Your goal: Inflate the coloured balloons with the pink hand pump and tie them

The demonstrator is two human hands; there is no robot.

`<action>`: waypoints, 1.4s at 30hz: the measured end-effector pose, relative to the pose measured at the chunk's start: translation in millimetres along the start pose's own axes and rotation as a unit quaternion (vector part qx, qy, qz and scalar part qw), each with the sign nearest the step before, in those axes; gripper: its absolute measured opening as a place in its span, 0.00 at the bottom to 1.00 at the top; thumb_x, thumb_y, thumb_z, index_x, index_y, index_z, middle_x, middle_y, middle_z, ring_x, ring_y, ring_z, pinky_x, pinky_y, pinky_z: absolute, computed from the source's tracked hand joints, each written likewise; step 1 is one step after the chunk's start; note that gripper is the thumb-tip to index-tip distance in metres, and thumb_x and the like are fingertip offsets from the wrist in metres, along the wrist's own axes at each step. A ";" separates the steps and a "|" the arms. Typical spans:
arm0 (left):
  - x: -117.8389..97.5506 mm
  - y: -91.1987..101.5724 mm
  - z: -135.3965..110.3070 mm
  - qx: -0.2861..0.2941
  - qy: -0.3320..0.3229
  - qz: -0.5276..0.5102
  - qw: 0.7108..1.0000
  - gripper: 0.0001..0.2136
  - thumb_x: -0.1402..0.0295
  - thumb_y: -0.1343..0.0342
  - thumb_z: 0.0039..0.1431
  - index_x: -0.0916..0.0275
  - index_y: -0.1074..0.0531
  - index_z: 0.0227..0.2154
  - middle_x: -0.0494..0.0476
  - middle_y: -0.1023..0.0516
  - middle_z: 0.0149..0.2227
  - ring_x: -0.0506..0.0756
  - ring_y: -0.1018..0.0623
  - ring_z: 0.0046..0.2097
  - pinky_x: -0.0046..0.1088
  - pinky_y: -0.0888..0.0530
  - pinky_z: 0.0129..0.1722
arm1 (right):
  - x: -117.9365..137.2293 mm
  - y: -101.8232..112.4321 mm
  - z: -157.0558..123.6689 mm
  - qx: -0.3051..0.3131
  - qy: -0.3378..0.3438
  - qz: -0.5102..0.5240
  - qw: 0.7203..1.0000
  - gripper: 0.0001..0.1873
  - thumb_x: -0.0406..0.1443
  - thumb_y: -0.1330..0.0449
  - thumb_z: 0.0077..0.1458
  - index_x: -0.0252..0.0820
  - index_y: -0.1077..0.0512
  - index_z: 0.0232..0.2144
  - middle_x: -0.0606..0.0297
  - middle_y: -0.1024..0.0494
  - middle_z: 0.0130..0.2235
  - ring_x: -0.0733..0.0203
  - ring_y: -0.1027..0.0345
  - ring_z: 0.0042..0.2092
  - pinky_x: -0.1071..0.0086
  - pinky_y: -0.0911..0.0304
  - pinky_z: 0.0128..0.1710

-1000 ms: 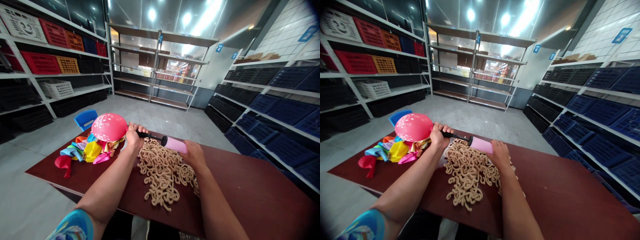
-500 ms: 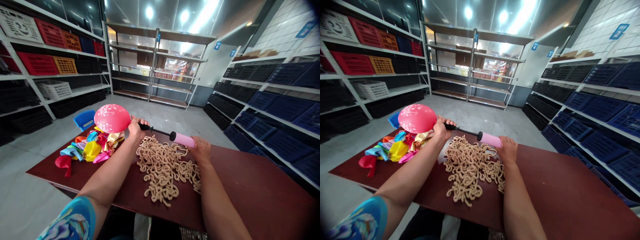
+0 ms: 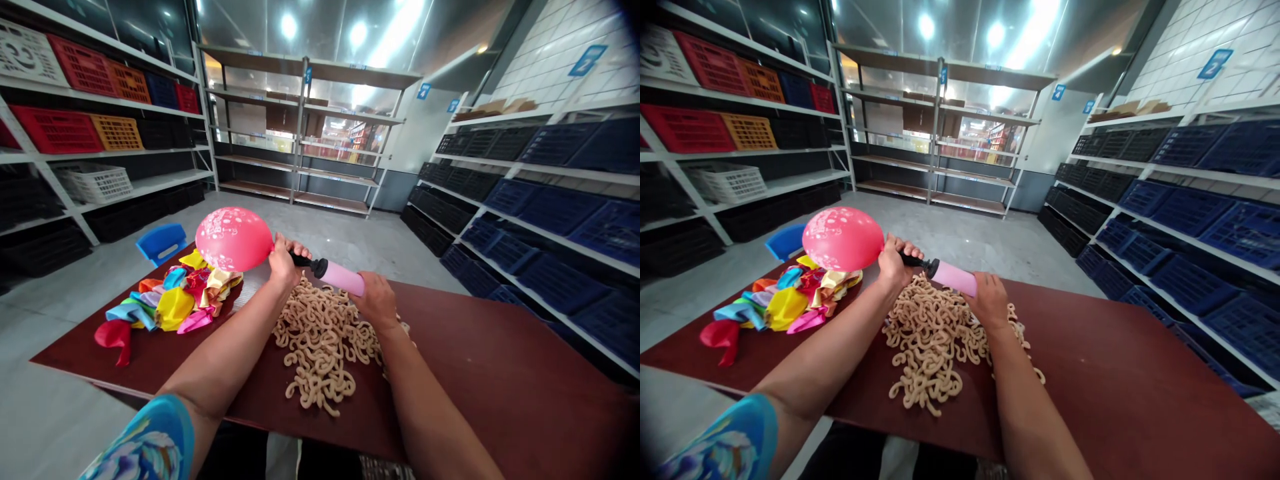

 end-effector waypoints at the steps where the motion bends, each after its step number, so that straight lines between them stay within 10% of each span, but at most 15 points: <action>1: 2.9 -1.7 -2.1 0.009 0.003 -0.001 1.000 0.20 0.53 0.52 0.55 0.61 0.51 0.18 0.47 0.46 0.15 0.48 0.38 0.18 0.27 0.36 0.22 | 2.2 1.5 0.5 -0.002 0.004 0.002 1.000 0.17 0.40 0.44 0.48 0.39 0.36 0.40 0.59 0.31 0.36 0.55 0.42 0.41 0.66 0.48 0.42; 14: -34.6 27.7 17.0 -0.033 -0.057 0.005 0.998 0.18 0.56 0.55 0.57 0.60 0.51 0.18 0.47 0.45 0.14 0.49 0.38 0.18 0.28 0.36 0.21 | -61.9 -7.2 -10.2 0.003 -0.114 -0.057 0.992 0.14 0.38 0.45 0.47 0.42 0.34 0.39 0.61 0.30 0.36 0.56 0.42 0.40 0.66 0.53 0.37; 27: 9.6 10.4 -9.4 0.044 0.001 -0.006 0.999 0.20 0.54 0.54 0.56 0.61 0.51 0.18 0.47 0.45 0.15 0.49 0.37 0.19 0.29 0.34 0.23 | 6.4 -1.2 -0.6 0.019 0.015 -0.018 1.000 0.18 0.40 0.43 0.45 0.38 0.35 0.40 0.58 0.31 0.35 0.55 0.43 0.40 0.65 0.52 0.40; 42: -37.5 32.5 10.8 -0.018 -0.078 0.005 0.997 0.08 0.68 0.53 0.54 0.56 0.36 0.38 0.44 0.43 0.16 0.48 0.38 0.18 0.26 0.36 0.23 | -54.3 -5.2 -9.0 0.026 -0.098 -0.057 0.993 0.13 0.37 0.44 0.44 0.42 0.34 0.36 0.62 0.28 0.34 0.57 0.41 0.38 0.66 0.54 0.37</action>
Point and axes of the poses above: each hand's wrist, its own z-axis towards the middle knuckle, its own y-axis out of the back of the hand, x = y × z, the point moved 9 cm from there along z, towards the middle knuckle
